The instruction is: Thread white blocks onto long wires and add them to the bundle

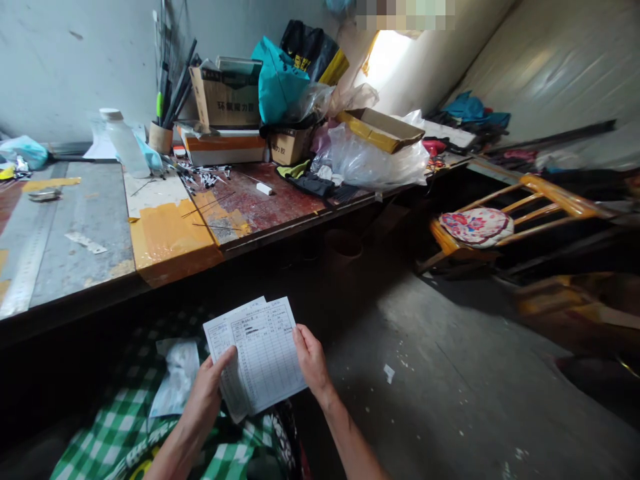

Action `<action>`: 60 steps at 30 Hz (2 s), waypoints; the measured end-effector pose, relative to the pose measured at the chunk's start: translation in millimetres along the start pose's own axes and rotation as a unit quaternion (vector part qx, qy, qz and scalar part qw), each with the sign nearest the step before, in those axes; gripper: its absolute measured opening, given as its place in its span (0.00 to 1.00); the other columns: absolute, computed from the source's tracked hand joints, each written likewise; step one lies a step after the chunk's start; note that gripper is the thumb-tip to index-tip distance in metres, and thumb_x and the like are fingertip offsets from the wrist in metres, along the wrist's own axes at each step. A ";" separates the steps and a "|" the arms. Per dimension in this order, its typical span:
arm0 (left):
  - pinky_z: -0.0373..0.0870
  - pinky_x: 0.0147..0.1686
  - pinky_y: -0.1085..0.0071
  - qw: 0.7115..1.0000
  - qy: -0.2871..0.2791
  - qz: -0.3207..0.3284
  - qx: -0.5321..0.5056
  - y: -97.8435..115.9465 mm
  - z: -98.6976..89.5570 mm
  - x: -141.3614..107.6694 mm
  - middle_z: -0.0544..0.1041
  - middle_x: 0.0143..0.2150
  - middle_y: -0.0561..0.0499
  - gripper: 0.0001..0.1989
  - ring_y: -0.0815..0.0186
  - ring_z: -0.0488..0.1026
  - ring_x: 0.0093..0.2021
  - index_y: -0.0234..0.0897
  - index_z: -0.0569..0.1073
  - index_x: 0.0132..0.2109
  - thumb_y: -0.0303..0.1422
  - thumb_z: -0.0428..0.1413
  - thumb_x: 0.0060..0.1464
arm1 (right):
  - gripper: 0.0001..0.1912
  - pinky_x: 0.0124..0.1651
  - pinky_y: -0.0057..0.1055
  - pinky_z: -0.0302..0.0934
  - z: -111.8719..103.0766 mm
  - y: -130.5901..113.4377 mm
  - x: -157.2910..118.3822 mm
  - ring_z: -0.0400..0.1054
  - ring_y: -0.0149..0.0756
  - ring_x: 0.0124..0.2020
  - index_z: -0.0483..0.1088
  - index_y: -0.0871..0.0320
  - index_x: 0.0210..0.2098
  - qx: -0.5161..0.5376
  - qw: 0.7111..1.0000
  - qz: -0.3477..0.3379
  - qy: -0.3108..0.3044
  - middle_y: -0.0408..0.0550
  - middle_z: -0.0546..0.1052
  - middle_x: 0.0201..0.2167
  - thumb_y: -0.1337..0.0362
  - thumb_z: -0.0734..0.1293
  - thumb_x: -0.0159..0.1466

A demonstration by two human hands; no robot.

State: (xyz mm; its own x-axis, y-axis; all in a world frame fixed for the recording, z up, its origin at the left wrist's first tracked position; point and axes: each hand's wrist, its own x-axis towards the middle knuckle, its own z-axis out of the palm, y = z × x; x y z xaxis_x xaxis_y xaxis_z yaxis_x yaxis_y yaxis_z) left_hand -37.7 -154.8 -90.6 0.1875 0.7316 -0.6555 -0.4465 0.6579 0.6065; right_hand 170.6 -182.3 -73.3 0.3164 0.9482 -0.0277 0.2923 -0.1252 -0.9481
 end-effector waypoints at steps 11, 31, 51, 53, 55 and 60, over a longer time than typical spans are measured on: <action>0.75 0.41 0.65 1.000 0.006 -0.005 0.000 -1.2 -1.1 0.9 0.78 0.47 0.37 0.13 0.56 0.78 0.41 0.29 0.73 0.50 0.28 0.56 0.58 | 0.17 0.34 0.27 0.57 0.4 -2.8 -1.6 0.62 0.34 0.30 0.69 0.58 0.37 0.006 1.000 0.001 -0.002 0.44 0.71 0.29 0.53 0.57 0.68; 0.74 0.41 0.68 1.000 0.001 -0.002 0.013 -3.0 -2.7 1.4 0.78 0.47 0.38 0.14 0.57 0.77 0.43 0.30 0.73 0.50 0.29 0.57 0.58 | 0.21 0.34 0.27 0.58 0.6 -2.8 -1.8 0.63 0.34 0.31 0.66 0.57 0.31 0.033 0.999 0.012 0.006 0.44 0.70 0.27 0.51 0.53 0.70; 0.75 0.38 0.69 1.000 0.011 0.005 0.012 -6.2 -4.8 5.5 0.79 0.46 0.40 0.12 0.59 0.78 0.40 0.30 0.74 0.49 0.28 0.58 0.57 | 0.20 0.34 0.27 0.59 -0.1 -0.7 -3.0 0.62 0.34 0.30 0.67 0.57 0.33 0.030 1.000 0.004 0.008 0.44 0.70 0.28 0.51 0.53 0.70; 0.75 0.38 0.70 1.000 0.007 0.005 0.016 -4.4 -3.1 2.9 0.79 0.46 0.39 0.12 0.58 0.78 0.41 0.30 0.74 0.49 0.28 0.57 0.58 | 0.20 0.34 0.27 0.58 0.0 -0.7 -3.0 0.62 0.33 0.30 0.67 0.57 0.32 0.029 1.000 0.005 0.007 0.44 0.70 0.28 0.51 0.53 0.70; 0.75 0.38 0.69 1.000 0.005 0.004 0.020 -2.7 -1.5 0.1 0.78 0.47 0.39 0.12 0.58 0.78 0.41 0.30 0.73 0.49 0.28 0.56 0.58 | 0.20 0.34 0.27 0.58 0.0 -1.0 -2.8 0.62 0.33 0.30 0.66 0.57 0.32 0.028 1.000 0.005 0.006 0.44 0.69 0.28 0.51 0.53 0.70; 0.74 0.41 0.68 1.000 -0.001 0.001 0.015 -2.0 -1.3 -0.2 0.78 0.48 0.39 0.13 0.57 0.78 0.42 0.30 0.73 0.50 0.29 0.57 0.58 | 0.19 0.36 0.27 0.59 0.8 -2.4 -2.1 0.63 0.34 0.31 0.67 0.57 0.33 0.024 1.000 0.003 0.002 0.44 0.70 0.29 0.52 0.53 0.70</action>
State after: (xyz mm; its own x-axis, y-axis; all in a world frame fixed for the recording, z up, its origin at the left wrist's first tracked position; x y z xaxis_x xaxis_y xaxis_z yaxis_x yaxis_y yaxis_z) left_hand -38.1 -156.5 -92.2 0.1894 0.7328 -0.6535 -0.4203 0.6620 0.6205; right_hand 168.6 -183.8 -71.2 0.3222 0.9462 -0.0318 0.2465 -0.1163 -0.9622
